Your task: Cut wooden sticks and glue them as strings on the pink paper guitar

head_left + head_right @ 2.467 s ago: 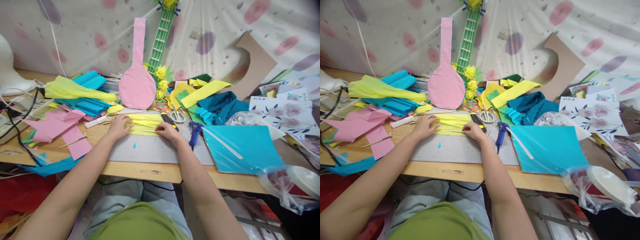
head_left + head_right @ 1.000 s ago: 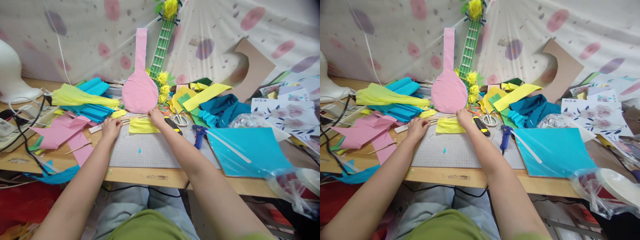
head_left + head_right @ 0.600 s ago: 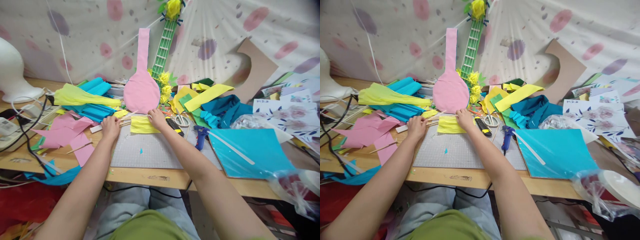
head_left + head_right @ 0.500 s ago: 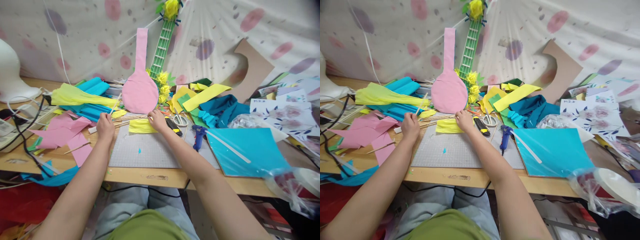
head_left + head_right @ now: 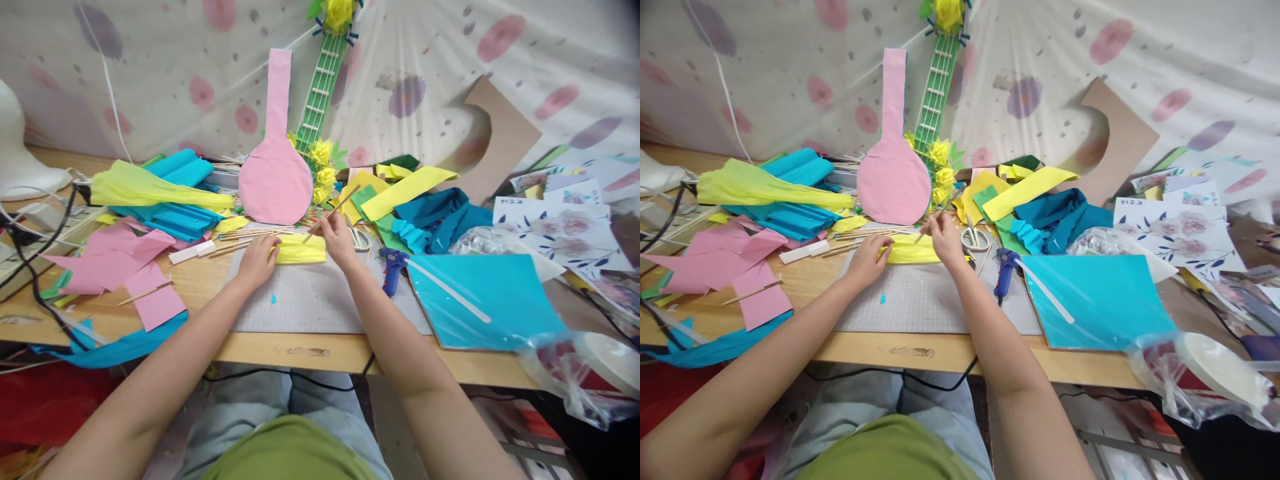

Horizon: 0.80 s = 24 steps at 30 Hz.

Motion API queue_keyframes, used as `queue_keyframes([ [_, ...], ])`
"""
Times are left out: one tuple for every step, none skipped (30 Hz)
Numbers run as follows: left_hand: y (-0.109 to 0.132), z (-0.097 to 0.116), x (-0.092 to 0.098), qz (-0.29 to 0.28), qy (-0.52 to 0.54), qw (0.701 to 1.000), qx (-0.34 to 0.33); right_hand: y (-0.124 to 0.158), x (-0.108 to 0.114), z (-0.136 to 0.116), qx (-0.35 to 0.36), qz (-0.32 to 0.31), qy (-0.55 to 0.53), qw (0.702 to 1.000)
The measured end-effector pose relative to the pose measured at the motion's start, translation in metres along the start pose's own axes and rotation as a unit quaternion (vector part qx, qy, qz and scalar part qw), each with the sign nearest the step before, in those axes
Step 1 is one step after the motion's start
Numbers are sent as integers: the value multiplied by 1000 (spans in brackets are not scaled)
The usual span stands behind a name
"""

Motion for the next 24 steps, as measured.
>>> queue_keyframes([
  [0,-2,-3,-13,-5,1000,-18,0,7,0,14,-11,50,999],
  [0,-3,-5,-29,-11,999,-31,0,12,1,21,-33,99,994],
  [0,-4,-8,-44,-14,998,-39,2,16,2,29,-52,140,988],
  [1,-4,-10,-58,-17,997,-46,5,17,3,38,-61,171,983],
  [2,-2,-11,-71,-18,996,-54,7,18,5,45,-67,194,978],
  [4,0,-11,-81,-18,995,-61,10,18,7,51,-67,207,975],
  [6,3,-11,-91,-19,993,-70,12,18,9,57,-64,213,973],
  [7,5,-9,-99,-19,992,-80,14,17,12,62,-66,217,972],
  [9,8,-8,-108,-20,990,-92,15,17,14,66,-72,222,970],
  [11,11,-5,-119,-20,987,-107,16,16,16,70,-81,228,968],
  [13,13,-3,-131,-17,983,-124,17,16,18,73,-90,235,965],
  [14,16,-1,-144,-14,979,-141,19,17,20,70,-99,240,963],
  [16,18,0,-157,-10,975,-155,20,19,22,57,-105,243,963],
  [17,19,2,-168,-9,972,-164,22,21,25,35,-108,242,964],
  [18,21,3,-176,-11,970,-168,24,22,27,8,-111,238,965],
  [19,22,4,-181,-17,969,-170,27,24,29,-19,-116,235,965],
  [20,24,4,-184,-24,968,-169,30,24,30,-41,-125,235,963],
  [21,26,5,-186,-31,967,-170,32,24,30,-54,-134,241,960],
  [21,27,4,-186,-35,967,-170,34,24,29,-58,-138,253,956],
  [21,27,4,-179,-39,969,-163,35,24,27,-49,-132,271,952],
  [21,26,4,-167,-43,974,-147,35,24,23,-27,-116,293,949],
  [20,24,4,-151,-52,980,-121,35,24,19,5,-91,315,945],
  [19,20,4,-134,-63,985,-91,34,24,13,42,-58,332,941],
  [18,16,3,-118,-77,988,-64,34,24,8,75,-22,343,936],
])
Point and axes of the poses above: each hand's wrist, its own y-axis away from the middle knuckle, its own x-axis out of the back of the hand, z = x × y, the point moved 4 cm from there along -y, towards the middle knuckle, and after that the axes turned 11 degrees about -y, right-handed, at the moved point
